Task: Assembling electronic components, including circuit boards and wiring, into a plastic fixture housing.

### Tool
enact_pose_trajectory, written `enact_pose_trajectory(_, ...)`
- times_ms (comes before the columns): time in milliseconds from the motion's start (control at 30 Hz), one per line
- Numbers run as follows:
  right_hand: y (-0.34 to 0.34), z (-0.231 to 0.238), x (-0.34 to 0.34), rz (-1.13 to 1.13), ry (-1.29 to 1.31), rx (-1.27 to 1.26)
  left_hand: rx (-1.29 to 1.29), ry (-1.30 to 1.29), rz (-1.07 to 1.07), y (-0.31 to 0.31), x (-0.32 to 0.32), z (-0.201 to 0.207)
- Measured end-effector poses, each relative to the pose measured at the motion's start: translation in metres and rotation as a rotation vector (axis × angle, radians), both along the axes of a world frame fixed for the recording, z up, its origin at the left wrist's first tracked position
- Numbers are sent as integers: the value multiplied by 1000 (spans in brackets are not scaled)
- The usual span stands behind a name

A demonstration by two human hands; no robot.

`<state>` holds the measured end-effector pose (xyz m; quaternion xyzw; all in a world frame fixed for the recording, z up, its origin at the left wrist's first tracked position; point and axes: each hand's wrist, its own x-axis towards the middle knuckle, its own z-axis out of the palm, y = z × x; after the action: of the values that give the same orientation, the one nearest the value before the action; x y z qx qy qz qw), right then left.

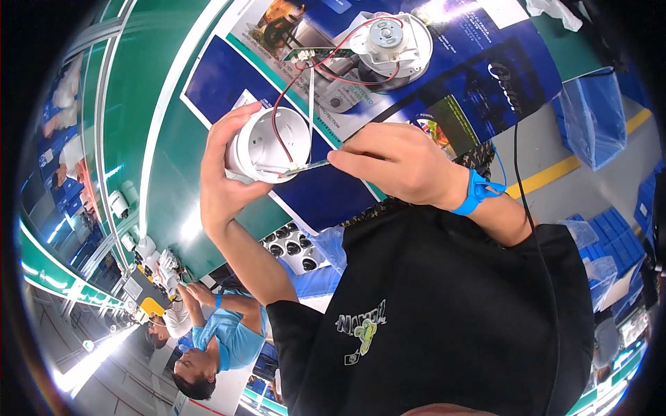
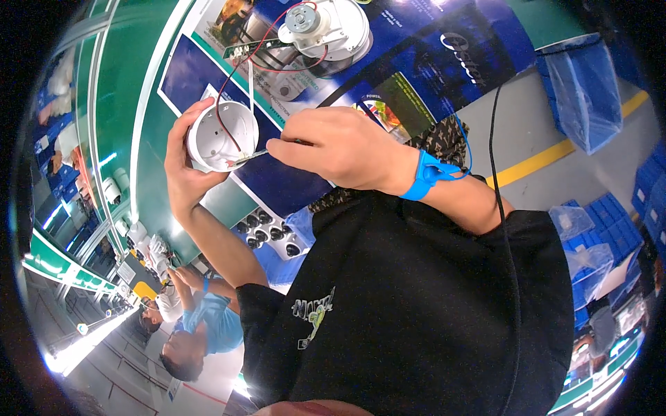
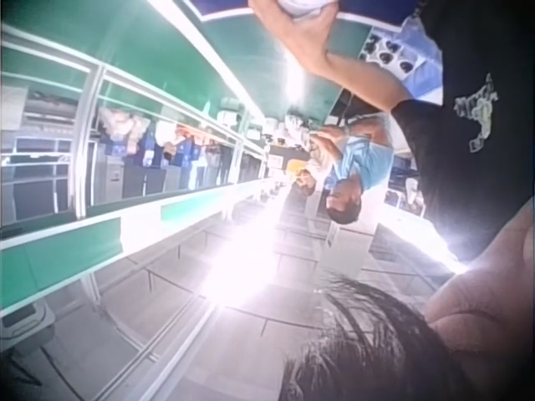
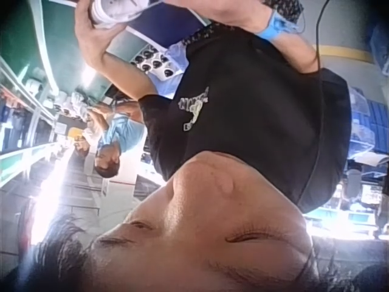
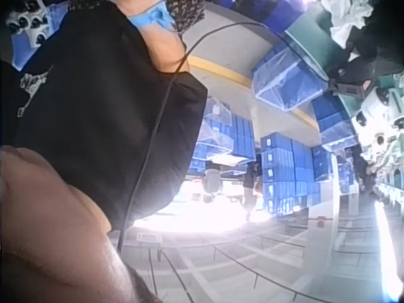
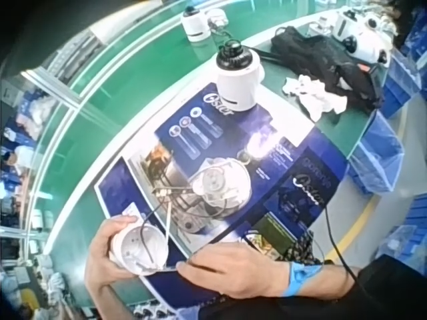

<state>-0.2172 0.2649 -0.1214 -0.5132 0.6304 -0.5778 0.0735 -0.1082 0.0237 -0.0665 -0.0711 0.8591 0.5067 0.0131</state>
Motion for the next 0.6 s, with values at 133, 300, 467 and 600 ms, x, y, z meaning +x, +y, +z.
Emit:
enact_pose_trajectory(133, -1, 9, -5, 20, 84, -16, -12, 6, -6, 0, 0, 0)
enact_pose_trajectory(300, -2, 5, -2, -71, 41, -42, -45, 6, 7, 2, 0, 1)
enact_pose_trajectory(467, -2, 7, -7, -253, -14, -50, -171, 50, 177, 19, 6, 3)
enact_pose_trajectory(600, 5, 11, -10, -253, -155, 2, -386, -48, 186, 36, 30, 8)
